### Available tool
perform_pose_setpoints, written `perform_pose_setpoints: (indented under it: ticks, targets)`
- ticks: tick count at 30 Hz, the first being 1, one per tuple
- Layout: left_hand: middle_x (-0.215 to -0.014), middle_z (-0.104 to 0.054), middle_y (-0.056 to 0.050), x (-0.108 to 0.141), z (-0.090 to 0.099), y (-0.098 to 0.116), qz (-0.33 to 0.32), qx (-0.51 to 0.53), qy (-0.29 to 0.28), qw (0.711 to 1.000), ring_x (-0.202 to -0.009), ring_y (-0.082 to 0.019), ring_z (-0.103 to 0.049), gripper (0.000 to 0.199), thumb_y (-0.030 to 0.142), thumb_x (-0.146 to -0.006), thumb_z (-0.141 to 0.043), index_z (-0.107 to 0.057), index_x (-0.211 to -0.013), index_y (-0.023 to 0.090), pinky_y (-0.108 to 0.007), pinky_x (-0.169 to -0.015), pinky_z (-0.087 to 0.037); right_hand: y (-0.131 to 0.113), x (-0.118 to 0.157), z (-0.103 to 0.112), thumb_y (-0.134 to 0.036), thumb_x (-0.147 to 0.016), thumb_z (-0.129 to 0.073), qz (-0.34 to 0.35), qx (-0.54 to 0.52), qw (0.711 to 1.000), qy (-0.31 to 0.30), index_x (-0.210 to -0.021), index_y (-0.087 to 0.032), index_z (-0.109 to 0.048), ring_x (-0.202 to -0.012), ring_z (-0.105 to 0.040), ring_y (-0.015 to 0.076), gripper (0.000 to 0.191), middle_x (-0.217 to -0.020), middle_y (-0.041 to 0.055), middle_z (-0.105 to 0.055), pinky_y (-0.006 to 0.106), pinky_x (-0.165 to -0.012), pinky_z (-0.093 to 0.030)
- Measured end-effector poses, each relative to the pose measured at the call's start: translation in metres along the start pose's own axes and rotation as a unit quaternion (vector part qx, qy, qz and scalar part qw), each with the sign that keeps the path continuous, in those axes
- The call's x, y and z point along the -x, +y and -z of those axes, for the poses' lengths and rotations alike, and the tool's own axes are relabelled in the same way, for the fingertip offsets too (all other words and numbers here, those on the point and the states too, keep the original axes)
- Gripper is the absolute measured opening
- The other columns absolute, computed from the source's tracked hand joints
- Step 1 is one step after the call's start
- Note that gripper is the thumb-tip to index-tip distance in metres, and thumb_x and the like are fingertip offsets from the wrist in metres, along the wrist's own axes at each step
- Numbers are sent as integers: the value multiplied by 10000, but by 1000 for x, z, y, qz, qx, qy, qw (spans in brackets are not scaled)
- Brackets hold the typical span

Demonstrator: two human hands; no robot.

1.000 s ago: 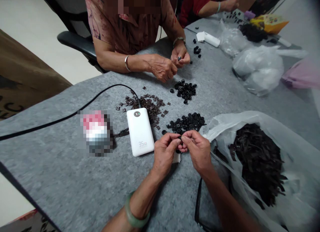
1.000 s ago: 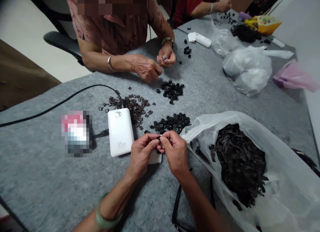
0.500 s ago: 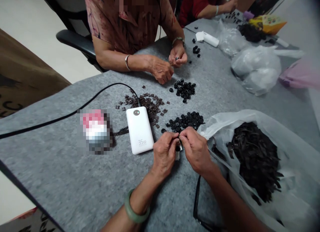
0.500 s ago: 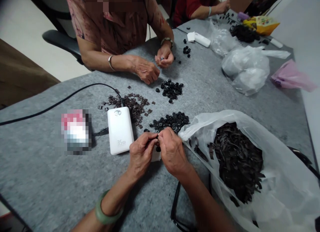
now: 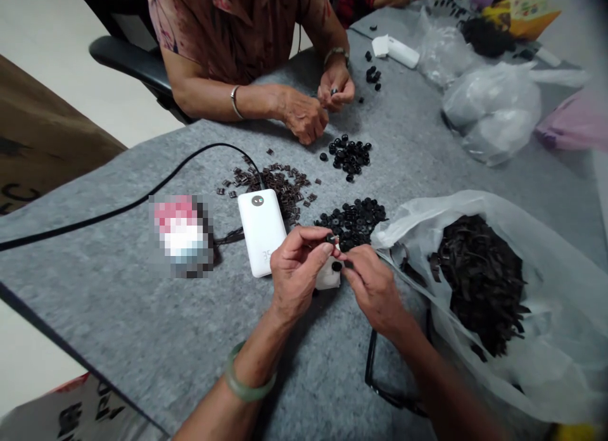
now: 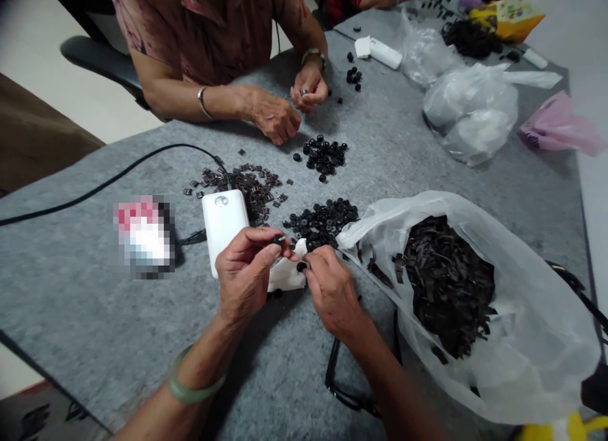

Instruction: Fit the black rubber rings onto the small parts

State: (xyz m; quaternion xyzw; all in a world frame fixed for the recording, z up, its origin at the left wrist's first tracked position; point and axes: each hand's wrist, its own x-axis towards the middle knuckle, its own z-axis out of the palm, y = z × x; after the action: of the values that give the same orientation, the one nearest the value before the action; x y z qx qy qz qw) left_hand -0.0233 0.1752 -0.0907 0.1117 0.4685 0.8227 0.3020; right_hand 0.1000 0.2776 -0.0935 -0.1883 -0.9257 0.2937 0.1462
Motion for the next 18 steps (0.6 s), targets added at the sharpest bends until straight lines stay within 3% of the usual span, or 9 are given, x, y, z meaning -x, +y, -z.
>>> perform_pose_setpoints:
  ticks: [2,4,9,11,13,15,18]
  targets:
    - [-808,-698,-1,-1,1,-1,7,0,5,1000,-699,-89,-687,180,247,-828,-760,-704,-981,171,-223,-713,-613,2,0,-7,-193,-1004,-449,39,73,996,-29,-1092,-163,-678,-950,-560,110,247,-1053,78,-610,232,-814,-448]
    - [-811,-686,7,-3,1,-4,27,13,5,1000,-688,-79,-678,215,250,-817,-769,-697,-1003,170,-213,-698,-609,4,-1,-12,-206,-1018,-415,34,85,995,-43,-1051,-163,-693,-901,-538,110,283,-1031,82,-604,235,-778,-432]
    - [-789,-707,-5,-4,-1,-10,61,33,0,998,-684,-79,-687,228,281,-821,-767,-679,-983,147,-196,-695,-586,9,-5,-11,-271,-972,-504,-75,-112,991,-1,-959,-137,-672,-909,-575,91,215,-978,66,-623,205,-789,-475]
    - [-776,-711,-4,-4,-1,-11,72,27,-6,997,-666,-90,-699,233,290,-825,-765,-675,-984,145,-198,-676,-579,7,-6,-6,-345,-927,-569,-165,-259,952,20,-971,-142,-649,-782,-568,74,222,-870,39,-610,188,-687,-470]
    - [-780,-712,0,-4,0,-13,86,21,-16,996,-654,-99,-709,237,295,-832,-760,-674,-997,148,-200,-655,-573,2,-9,-3,-435,-857,-642,-248,-426,869,37,-992,-147,-614,-666,-535,65,320,-782,15,-576,178,-583,-437]
    - [-789,-713,0,-4,-1,-13,95,17,-23,995,-655,-98,-711,236,292,-830,-761,-675,-997,149,-198,-650,-569,-4,-13,0,-486,-805,-691,-284,-531,797,48,-1024,-153,-576,-647,-538,69,415,-785,12,-565,180,-547,-432]
    - [-771,-710,-4,-3,-2,-12,101,8,-32,994,-653,-92,-696,224,283,-824,-759,-675,-979,144,-198,-656,-562,-12,-18,2,-481,-799,-707,-299,-591,747,55,-1018,-162,-526,-649,-530,62,426,-810,11,-547,178,-535,-435]
